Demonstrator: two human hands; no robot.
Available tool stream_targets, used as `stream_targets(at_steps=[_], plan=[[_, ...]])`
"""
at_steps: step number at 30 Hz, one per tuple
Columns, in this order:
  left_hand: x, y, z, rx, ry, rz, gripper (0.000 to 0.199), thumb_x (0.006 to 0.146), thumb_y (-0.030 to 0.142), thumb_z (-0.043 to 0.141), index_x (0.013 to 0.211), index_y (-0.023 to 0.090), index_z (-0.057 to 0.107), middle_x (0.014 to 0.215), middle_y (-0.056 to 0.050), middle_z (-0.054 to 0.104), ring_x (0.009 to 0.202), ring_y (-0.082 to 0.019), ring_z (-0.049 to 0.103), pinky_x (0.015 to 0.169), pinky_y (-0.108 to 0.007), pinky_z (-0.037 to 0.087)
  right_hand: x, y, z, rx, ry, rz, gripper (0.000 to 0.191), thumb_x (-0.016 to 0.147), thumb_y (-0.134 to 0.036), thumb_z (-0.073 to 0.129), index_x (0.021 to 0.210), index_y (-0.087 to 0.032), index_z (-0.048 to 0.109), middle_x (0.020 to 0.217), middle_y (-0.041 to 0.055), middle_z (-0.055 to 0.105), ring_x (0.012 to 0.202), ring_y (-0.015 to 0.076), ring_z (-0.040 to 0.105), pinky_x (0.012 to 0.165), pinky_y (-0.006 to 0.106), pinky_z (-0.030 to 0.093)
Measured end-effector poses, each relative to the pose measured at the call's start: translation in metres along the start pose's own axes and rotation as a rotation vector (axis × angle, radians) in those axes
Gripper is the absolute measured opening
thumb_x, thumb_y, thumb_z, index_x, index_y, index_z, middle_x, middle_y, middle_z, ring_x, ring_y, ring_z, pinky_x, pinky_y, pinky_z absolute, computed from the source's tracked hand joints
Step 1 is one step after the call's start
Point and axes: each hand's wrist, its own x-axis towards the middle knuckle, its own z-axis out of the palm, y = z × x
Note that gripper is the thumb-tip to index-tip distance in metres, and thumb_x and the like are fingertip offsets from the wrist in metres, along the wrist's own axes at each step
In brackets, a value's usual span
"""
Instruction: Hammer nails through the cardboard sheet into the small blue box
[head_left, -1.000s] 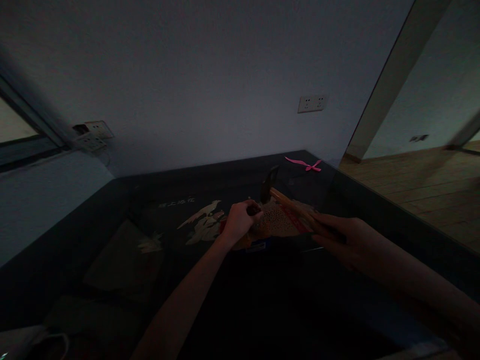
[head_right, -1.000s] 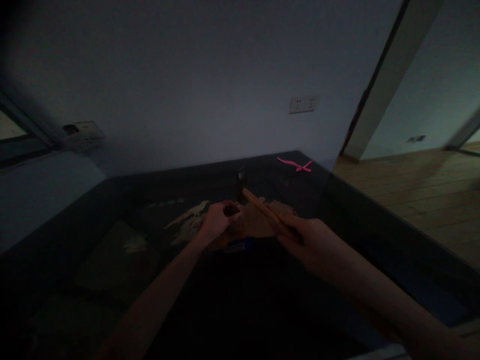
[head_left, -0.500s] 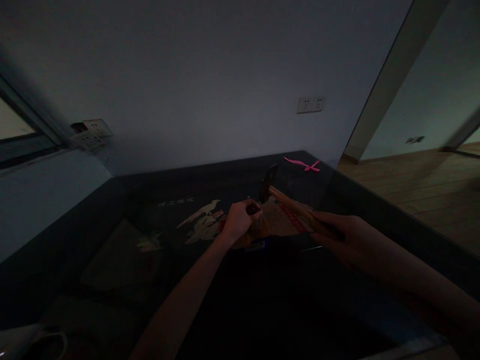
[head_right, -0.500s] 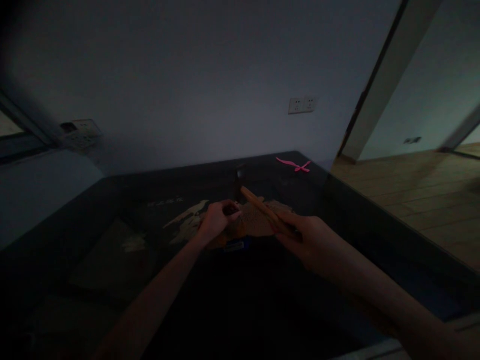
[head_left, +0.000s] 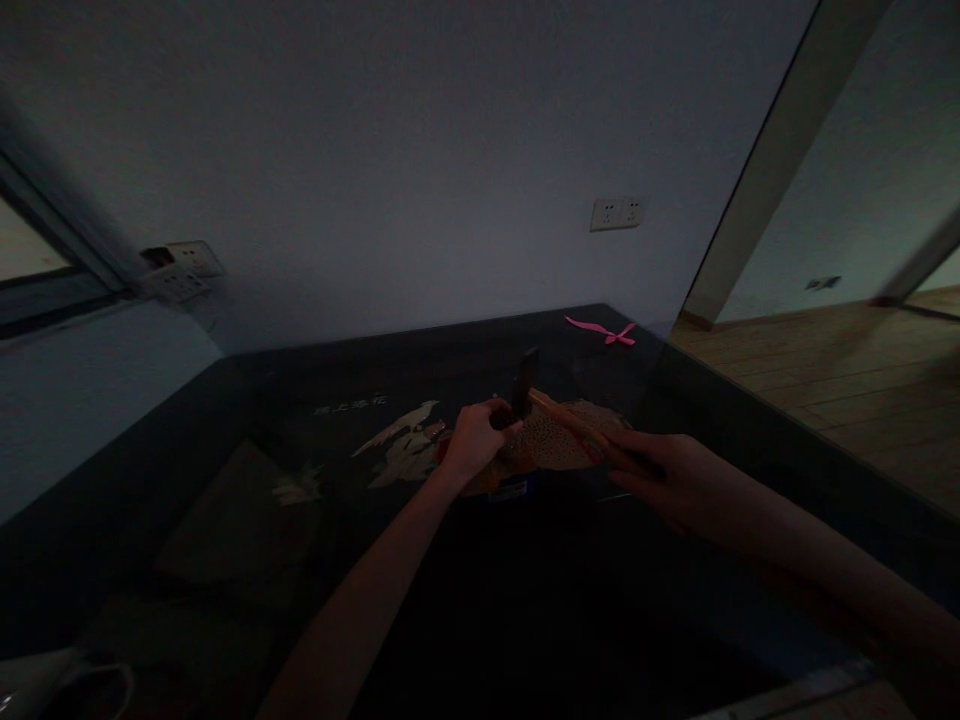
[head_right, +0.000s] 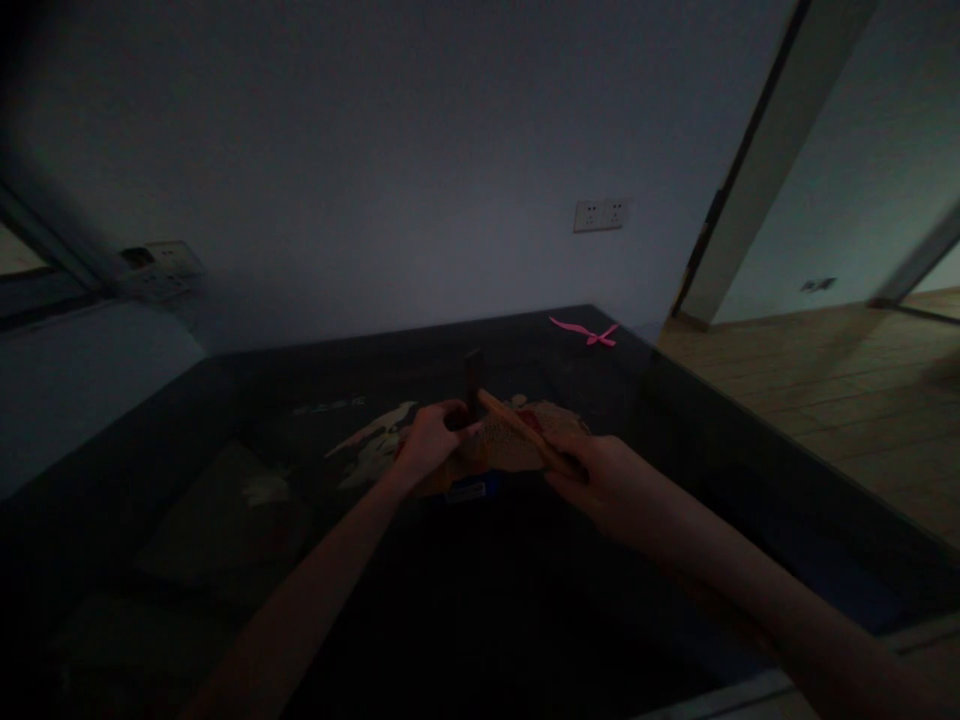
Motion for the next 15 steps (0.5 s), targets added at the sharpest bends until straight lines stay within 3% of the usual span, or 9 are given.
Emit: stream_targets(at_steps=[3,9,15], plan=[[-0.0003,-0.0018,0.0001,-0.007,0.007,0.004,0.015,0.071,0.018,0.065,0.086,0.016,0.067,0.084,-0.004,0.071,0.077,-0.017,0.065,0.069,-0.025,0.048,0.0006,0.0003,0.0001,-0.084,-0.071,0.005,0.026,0.076,-0.02,0.052,0.094,-0.015,0.071,0.063,0.0014,0.065,0.048,0.0132,0.054,0.042,0.022,0.039],[-0.0003,-0.0001,0.0015,-0.025,0.006,0.003,0.007,0.074,0.02,0.064,0.08,0.016,0.066,0.079,-0.004,0.07,0.072,-0.015,0.065,0.067,-0.025,0.049,-0.0025,-0.0066,-0.0084,-0.017,-0.027,0.002,0.035,0.08,-0.028,0.052,0.111,-0.016,0.065,0.074,0.0025,0.069,0.051,0.0139,0.057,0.044,0.022,0.042],[-0.0018,0.0058,-0.0028,0.007,-0.007,-0.009,0.014,0.072,0.016,0.064,0.085,0.017,0.067,0.084,-0.004,0.071,0.077,-0.017,0.065,0.07,-0.026,0.049,-0.0014,0.0003,-0.0004,-0.058,-0.091,0.032,0.026,0.077,-0.021,0.051,0.094,-0.015,0.069,0.064,0.0009,0.064,0.044,0.0118,0.052,0.04,0.021,0.039]])
